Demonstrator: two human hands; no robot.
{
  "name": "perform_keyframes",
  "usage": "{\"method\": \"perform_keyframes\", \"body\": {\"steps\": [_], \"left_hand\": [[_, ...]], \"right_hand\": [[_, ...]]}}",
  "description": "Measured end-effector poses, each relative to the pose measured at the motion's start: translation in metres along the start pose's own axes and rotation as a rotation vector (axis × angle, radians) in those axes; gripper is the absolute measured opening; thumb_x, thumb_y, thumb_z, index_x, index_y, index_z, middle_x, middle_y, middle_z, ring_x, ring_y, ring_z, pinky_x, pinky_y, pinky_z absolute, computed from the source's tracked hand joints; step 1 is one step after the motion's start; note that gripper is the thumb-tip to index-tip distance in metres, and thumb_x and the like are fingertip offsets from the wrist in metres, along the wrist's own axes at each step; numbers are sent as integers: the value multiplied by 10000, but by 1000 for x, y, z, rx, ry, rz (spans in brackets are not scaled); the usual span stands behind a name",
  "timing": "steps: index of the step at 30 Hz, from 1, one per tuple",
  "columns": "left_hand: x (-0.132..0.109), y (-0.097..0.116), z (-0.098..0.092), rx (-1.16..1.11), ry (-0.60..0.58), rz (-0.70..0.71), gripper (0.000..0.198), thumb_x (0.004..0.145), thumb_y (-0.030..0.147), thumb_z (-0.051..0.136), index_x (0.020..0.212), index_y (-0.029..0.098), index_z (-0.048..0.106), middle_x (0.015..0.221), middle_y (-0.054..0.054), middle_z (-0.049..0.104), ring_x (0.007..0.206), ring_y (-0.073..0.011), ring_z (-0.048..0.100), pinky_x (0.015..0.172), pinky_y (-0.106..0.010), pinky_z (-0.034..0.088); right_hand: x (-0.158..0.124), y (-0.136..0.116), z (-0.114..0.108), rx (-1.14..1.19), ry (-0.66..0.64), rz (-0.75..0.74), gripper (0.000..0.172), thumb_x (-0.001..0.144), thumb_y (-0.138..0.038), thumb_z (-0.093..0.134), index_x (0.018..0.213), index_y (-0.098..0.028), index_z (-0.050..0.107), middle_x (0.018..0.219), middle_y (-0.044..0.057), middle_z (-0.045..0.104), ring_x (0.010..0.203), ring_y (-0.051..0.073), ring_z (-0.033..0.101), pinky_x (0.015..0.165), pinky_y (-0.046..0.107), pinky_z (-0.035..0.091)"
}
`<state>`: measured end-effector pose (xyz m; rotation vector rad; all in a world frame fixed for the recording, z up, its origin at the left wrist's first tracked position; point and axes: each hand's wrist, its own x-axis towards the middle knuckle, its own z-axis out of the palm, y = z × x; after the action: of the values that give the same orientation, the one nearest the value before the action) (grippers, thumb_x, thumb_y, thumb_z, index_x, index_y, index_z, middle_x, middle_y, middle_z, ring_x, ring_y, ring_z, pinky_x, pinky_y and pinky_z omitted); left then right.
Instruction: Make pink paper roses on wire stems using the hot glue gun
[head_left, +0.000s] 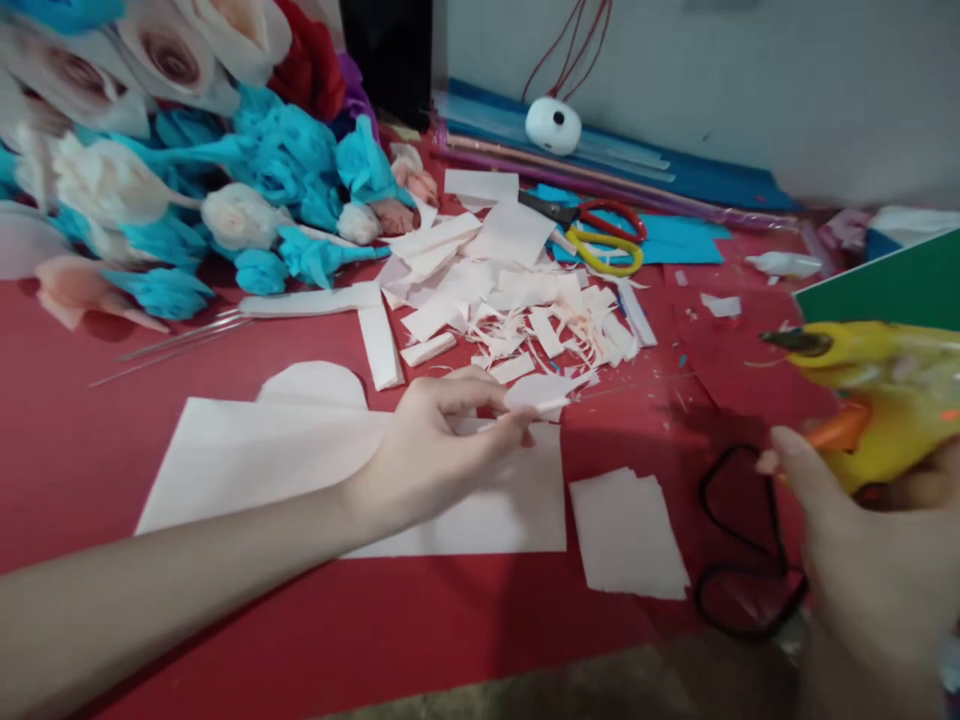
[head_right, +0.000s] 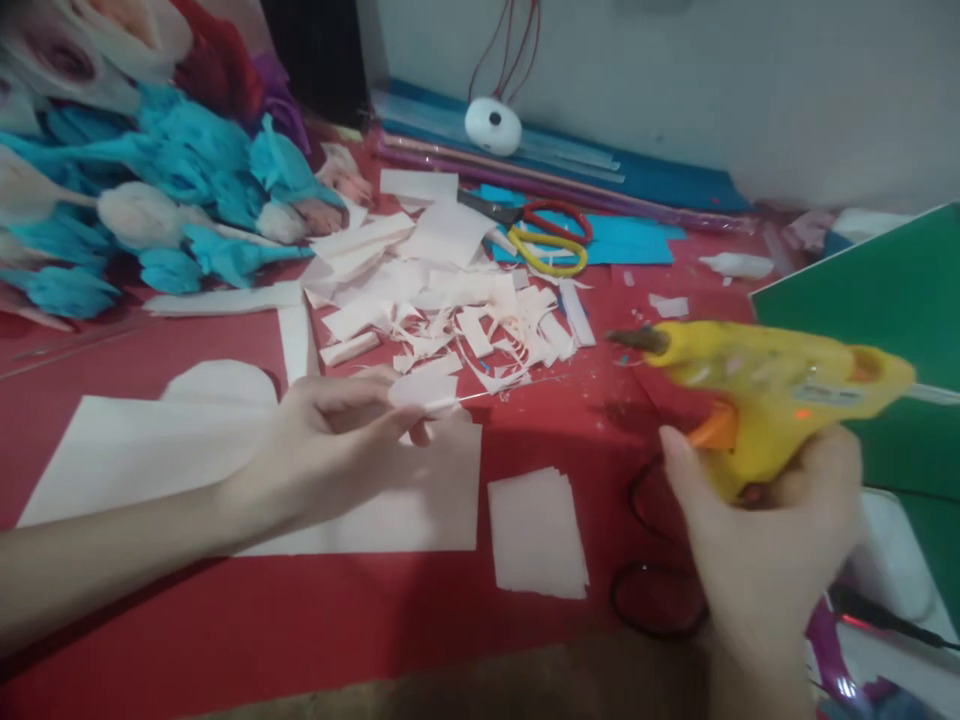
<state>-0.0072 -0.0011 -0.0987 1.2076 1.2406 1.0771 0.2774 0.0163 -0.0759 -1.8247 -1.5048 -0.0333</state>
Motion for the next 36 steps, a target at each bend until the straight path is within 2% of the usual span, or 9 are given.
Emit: {"method": "perform_keyframes", "body": {"steps": [4, 8, 12, 15, 18, 21, 23, 29, 36], "left_hand": [[0, 2, 1, 76, 32, 8, 232, 783, 289, 601, 594, 167, 658, 615, 6, 603, 595, -105, 555, 606, -224, 447], [-1, 5, 0, 98, 2, 13, 244, 795, 287, 585, 596, 160, 646, 609, 6, 614, 614, -110, 565, 621, -218, 441], [-2, 6, 0, 36, -1, -30, 246, 793, 288, 589, 594, 153, 635, 617, 3, 618, 624, -109, 570, 608, -207, 446], [-3, 7, 0, -14, 3, -50, 245, 784, 287, 599, 580, 153, 624, 611, 5, 615, 625, -110, 576, 612, -212, 456], [-2, 8, 1, -58, 0, -69, 248, 779, 288, 600, 574, 150, 613, 602, 6, 620, 620, -114, 588, 609, -220, 468], [-1, 7, 1, -39, -13, -53, 239, 780, 295, 598, 591, 150, 620, 608, 4, 638, 624, -116, 590, 604, -220, 467], [0, 7, 0, -23, -18, -40, 238, 782, 301, 598, 600, 149, 625, 613, 2, 645, 623, -114, 586, 606, -217, 462], [0, 9, -1, -47, -31, -29, 238, 780, 281, 606, 586, 142, 609, 593, -1, 626, 595, -103, 560, 584, -200, 451], [1, 8, -2, -8, -46, -13, 240, 790, 258, 585, 581, 142, 614, 607, -8, 632, 600, -114, 554, 588, -221, 424]], "right_hand": [[42, 41, 6, -225, 7, -123, 402, 604, -509, 710, 698, -157, 539, 479, 5, 495, 341, 100, 404, 360, 251, 297], [67, 82, 23, -304, -66, -260, 328, 636, -444, 683, 557, -161, 537, 419, -2, 443, 327, 97, 366, 381, 263, 269], [69, 91, 32, -383, -77, -399, 351, 607, -479, 696, 538, -150, 595, 450, 6, 434, 384, 93, 334, 428, 276, 246], [61, 61, 19, -460, 79, -446, 457, 500, -551, 740, 542, -111, 622, 505, 62, 449, 469, 133, 344, 459, 304, 222], [39, 4, -1, -421, 179, -583, 340, 617, -391, 752, 829, -133, 691, 728, 114, 596, 686, 216, 519, 571, 323, 351], [9, -52, -10, -213, -39, -1008, 146, 691, -219, 730, 801, -202, 635, 671, 5, 618, 609, 127, 533, 610, 269, 395], [-7, -75, -3, -155, -79, -1143, 175, 688, -176, 735, 819, -194, 620, 670, -1, 615, 644, 141, 525, 670, 307, 394], [-15, -89, 39, -3, -24, -1309, 196, 676, -206, 754, 823, -185, 626, 640, -22, 599, 677, 123, 493, 655, 304, 360], [-14, -88, 47, -8, 4, -1316, 216, 688, -213, 740, 867, -197, 621, 635, -18, 567, 667, 125, 468, 647, 302, 338]]}}
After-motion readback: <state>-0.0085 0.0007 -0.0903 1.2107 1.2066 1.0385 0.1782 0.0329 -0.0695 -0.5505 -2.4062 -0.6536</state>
